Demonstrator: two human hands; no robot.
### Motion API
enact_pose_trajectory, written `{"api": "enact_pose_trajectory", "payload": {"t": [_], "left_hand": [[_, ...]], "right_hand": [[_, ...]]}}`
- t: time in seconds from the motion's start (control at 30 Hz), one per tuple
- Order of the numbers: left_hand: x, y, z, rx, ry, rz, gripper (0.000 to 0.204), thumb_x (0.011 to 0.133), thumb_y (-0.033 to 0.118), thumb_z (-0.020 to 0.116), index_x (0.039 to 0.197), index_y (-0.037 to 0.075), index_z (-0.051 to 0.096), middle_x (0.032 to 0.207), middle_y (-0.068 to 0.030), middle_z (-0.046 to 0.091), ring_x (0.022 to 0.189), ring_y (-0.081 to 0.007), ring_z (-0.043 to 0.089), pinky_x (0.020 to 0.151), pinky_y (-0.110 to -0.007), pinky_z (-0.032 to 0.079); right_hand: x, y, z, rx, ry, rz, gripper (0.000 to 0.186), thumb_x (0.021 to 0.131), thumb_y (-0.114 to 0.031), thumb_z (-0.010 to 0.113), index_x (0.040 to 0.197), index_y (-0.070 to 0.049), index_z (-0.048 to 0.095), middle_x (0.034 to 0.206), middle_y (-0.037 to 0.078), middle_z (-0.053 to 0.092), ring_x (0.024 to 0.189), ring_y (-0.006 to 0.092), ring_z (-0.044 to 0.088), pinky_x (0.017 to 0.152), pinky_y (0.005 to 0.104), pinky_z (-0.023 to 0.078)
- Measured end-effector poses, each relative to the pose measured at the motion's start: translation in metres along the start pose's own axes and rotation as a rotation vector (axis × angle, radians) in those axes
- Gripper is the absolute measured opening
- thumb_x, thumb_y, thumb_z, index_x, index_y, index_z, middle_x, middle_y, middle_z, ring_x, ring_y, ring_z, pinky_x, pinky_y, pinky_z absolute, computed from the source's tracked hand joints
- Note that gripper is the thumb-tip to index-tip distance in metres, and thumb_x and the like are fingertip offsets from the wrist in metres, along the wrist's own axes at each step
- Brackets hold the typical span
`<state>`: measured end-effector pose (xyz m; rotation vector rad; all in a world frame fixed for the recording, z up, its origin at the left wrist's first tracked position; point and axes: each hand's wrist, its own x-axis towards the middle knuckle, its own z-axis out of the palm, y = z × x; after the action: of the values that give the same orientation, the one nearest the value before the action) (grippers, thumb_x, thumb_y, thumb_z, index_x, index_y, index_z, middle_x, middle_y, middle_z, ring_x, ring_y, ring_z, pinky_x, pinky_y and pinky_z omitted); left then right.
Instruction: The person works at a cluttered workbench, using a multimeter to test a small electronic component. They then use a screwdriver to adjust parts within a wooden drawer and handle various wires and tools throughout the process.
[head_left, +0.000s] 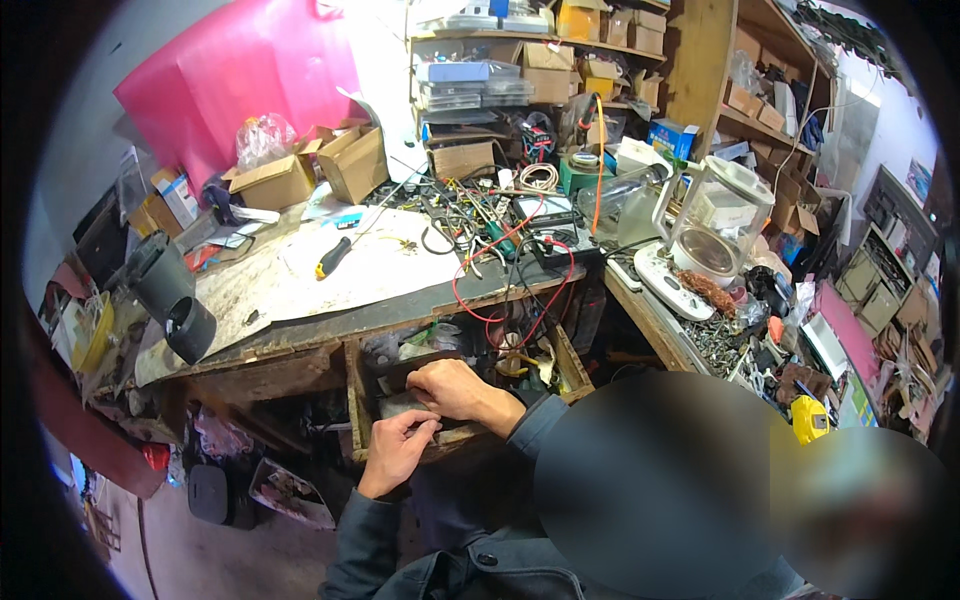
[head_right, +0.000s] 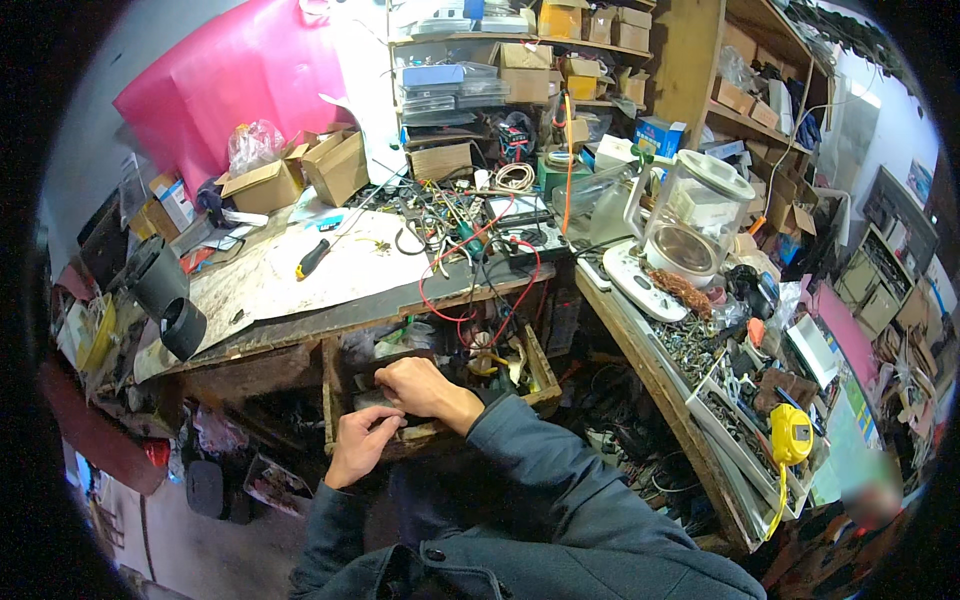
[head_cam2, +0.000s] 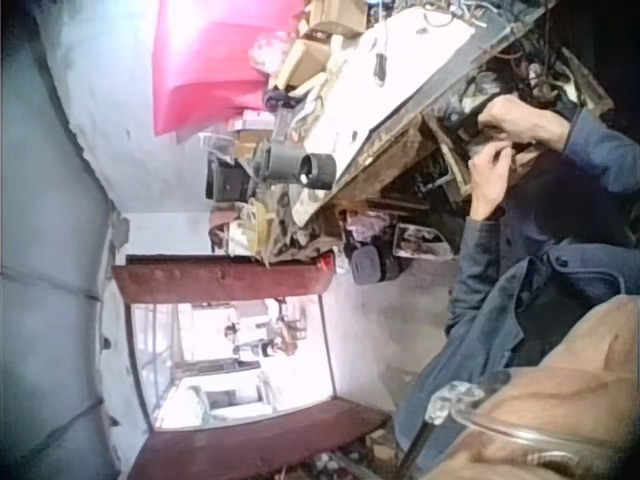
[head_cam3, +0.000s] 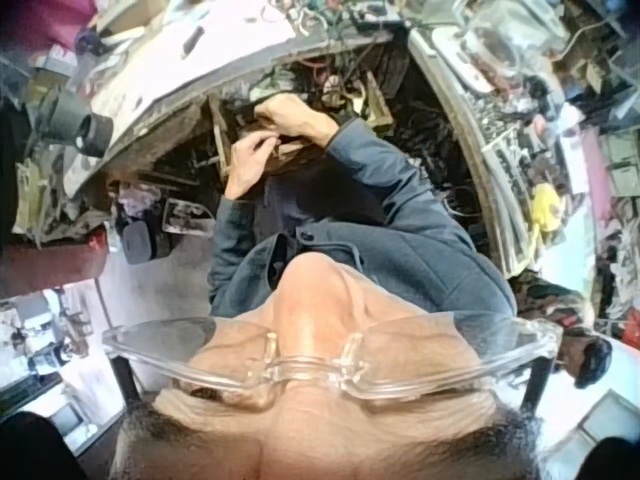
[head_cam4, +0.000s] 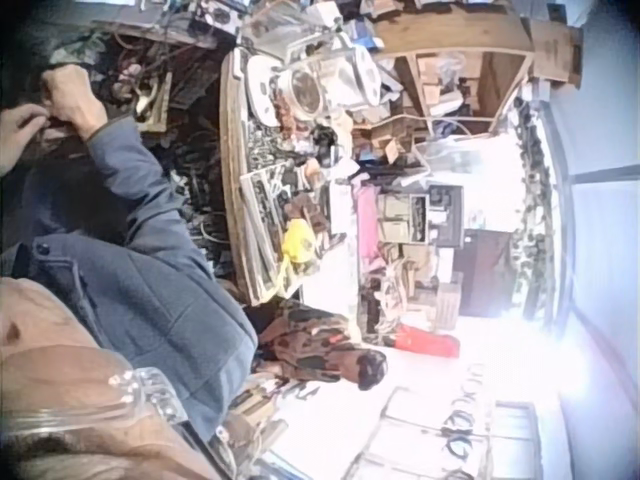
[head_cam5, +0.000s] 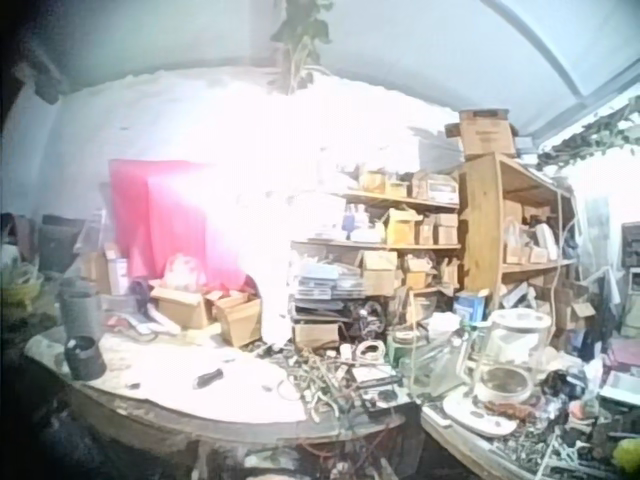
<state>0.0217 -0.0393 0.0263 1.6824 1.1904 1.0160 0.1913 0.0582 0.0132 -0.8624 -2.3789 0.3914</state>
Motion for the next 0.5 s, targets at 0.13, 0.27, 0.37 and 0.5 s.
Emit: {"api": "enact_pose_trajectory", "payload": {"t": [0.13, 0.27, 0.37, 0.5], "left_hand": [[0.008, 0.0, -0.017, 0.052, 0.074, 0.033, 0.016, 0.092, 0.007, 0.064, 0.099, -0.005, 0.072, 0.087, -0.0119, 0.076, 0.08, -0.0152, 0.071, 0.073, -0.029, 0.055], [0.01, -0.012, -0.032, 0.313, 0.244, 0.083, 0.018, 0.09, 0.014, 0.067, 0.1, -0.001, 0.073, 0.078, -0.02, 0.07, 0.07, -0.0228, 0.072, 0.065, -0.032, 0.053], [0.009, -0.011, -0.033, 0.277, 0.229, 0.025, 0.02, 0.09, 0.016, 0.067, 0.099, 0.0, 0.073, 0.08, -0.0198, 0.071, 0.071, -0.0266, 0.072, 0.064, -0.033, 0.052], [0.007, -0.016, -0.029, 0.359, 0.222, 0.04, 0.022, 0.092, 0.017, 0.066, 0.101, -0.002, 0.073, 0.077, -0.0169, 0.071, 0.068, -0.0225, 0.07, 0.062, -0.034, 0.051]], "right_hand": [[0.001, 0.001, -0.004, -0.015, -0.047, 0.033, 0.011, 0.075, -0.01, 0.066, 0.081, -0.002, 0.062, 0.074, 0.018, 0.065, 0.073, 0.0405, 0.065, 0.064, 0.0479, 0.051], [0.001, 0.004, -0.002, -0.039, -0.046, 0.037, 0.012, 0.076, -0.009, 0.066, 0.085, -0.002, 0.065, 0.077, 0.019, 0.067, 0.077, 0.0418, 0.066, 0.067, 0.0501, 0.051], [0.002, 0.003, -0.003, -0.061, -0.081, 0.045, 0.013, 0.076, -0.009, 0.066, 0.087, -0.001, 0.066, 0.079, 0.02, 0.067, 0.079, 0.0426, 0.066, 0.068, 0.0509, 0.051], [-0.002, 0.003, -0.001, -0.069, -0.069, 0.06, 0.013, 0.071, -0.008, 0.069, 0.081, -0.002, 0.064, 0.077, 0.021, 0.067, 0.077, 0.0435, 0.066, 0.067, 0.0515, 0.051]]}}
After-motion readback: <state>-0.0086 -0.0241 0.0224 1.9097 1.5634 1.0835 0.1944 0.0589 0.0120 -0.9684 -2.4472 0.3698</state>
